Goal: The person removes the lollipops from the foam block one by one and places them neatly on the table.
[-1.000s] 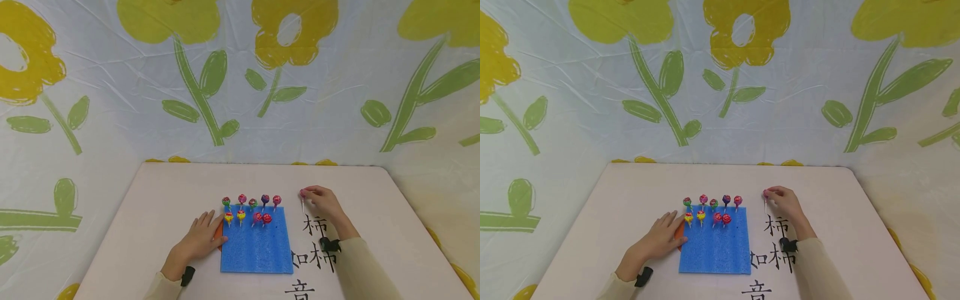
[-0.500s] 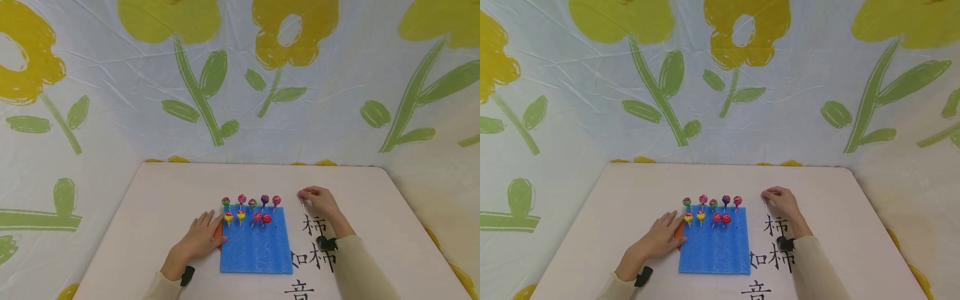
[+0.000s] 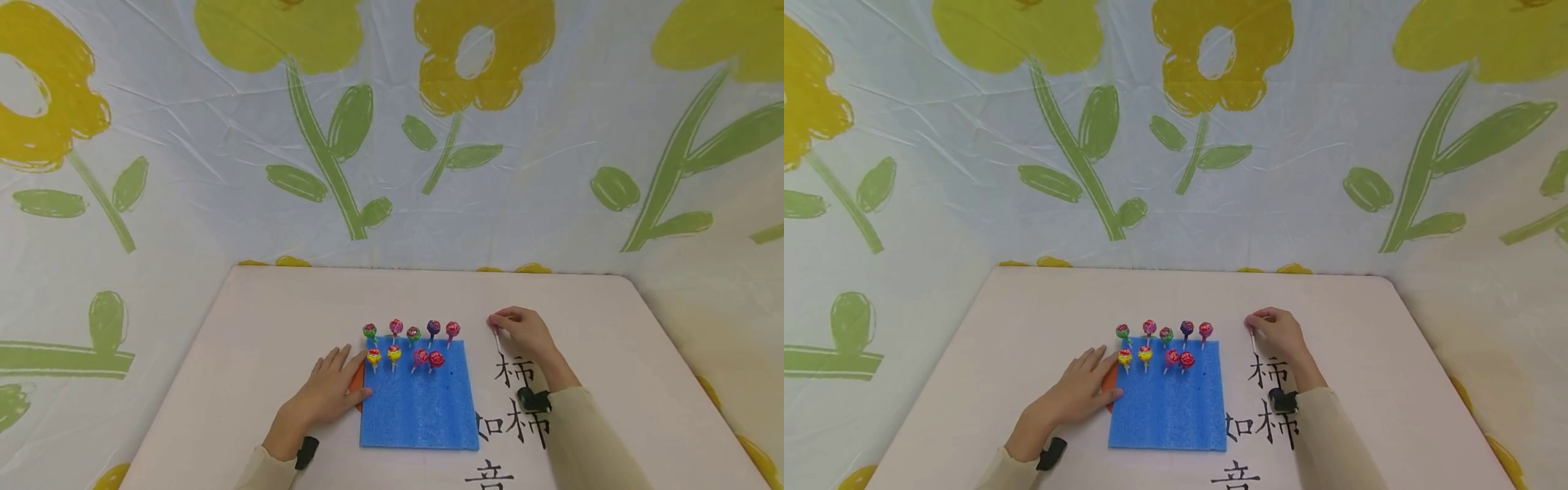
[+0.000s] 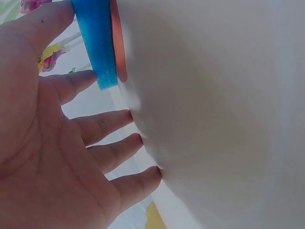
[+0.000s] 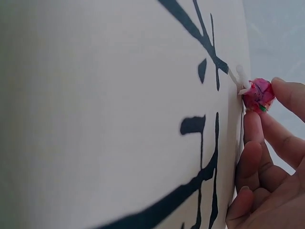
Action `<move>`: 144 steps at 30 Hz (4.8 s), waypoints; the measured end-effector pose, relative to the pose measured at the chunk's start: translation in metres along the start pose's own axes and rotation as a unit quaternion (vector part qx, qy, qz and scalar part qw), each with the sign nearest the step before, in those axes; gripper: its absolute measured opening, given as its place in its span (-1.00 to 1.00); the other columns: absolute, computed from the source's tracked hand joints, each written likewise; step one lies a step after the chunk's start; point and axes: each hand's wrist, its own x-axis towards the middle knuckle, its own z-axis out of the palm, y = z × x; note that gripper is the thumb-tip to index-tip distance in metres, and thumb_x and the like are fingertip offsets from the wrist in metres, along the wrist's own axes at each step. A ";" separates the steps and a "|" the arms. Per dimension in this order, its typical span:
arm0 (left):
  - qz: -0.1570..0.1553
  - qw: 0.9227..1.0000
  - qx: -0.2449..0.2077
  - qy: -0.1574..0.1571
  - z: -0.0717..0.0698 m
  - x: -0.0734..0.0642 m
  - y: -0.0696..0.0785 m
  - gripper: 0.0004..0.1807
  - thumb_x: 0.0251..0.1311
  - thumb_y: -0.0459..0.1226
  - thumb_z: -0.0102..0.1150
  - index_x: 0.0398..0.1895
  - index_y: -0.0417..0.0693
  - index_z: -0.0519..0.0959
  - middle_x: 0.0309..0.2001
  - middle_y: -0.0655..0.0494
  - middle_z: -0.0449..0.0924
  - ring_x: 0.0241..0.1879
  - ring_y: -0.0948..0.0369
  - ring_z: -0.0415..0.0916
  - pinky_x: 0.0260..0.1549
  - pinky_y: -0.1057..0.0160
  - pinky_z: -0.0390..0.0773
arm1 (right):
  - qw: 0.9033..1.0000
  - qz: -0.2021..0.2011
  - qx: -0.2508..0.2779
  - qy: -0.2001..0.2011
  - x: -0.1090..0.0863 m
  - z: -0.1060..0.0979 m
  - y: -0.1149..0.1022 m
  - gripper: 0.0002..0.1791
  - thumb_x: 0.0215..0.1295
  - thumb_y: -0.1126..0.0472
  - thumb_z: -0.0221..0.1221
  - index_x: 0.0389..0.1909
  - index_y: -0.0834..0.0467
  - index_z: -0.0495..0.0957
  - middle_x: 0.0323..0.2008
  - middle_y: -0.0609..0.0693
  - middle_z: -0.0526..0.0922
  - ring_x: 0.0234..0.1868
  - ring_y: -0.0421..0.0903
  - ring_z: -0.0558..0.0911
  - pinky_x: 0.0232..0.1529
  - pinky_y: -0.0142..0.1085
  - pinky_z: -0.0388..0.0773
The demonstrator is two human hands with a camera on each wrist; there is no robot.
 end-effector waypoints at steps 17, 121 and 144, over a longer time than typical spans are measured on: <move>-0.007 1.000 -0.002 -0.005 -0.001 0.000 0.002 -0.20 0.37 0.11 0.14 0.55 -0.03 0.18 0.50 -0.29 0.06 0.47 -0.28 -0.05 0.33 -0.37 -0.02 | 0.995 -0.061 0.032 0.066 -0.034 -0.009 -0.027 -0.43 0.48 -0.11 0.11 0.23 0.26 0.51 0.06 0.27 0.57 0.03 0.19 0.56 -0.03 -0.11 0.52; 0.000 1.000 -0.006 0.006 0.003 0.002 -0.002 -0.19 0.37 0.12 0.13 0.55 -0.02 0.18 0.51 -0.29 0.05 0.48 -0.28 -0.08 0.33 -0.39 -0.05 | 0.962 -0.128 0.228 -0.076 -0.103 0.071 -0.062 -0.57 0.39 0.20 0.26 0.22 0.24 0.54 0.12 0.12 0.58 0.10 -0.04 0.56 0.07 -0.37 0.53; -0.008 1.000 -0.010 0.001 0.001 0.001 0.000 -0.19 0.36 0.13 0.13 0.55 -0.03 0.19 0.51 -0.28 0.05 0.48 -0.28 -0.08 0.33 -0.39 -0.05 | 0.978 -0.114 0.173 -0.002 -0.078 0.004 -0.039 -0.49 0.47 -0.01 0.17 0.29 0.19 0.48 0.09 0.10 0.63 0.03 -0.20 0.59 0.04 -0.43 0.50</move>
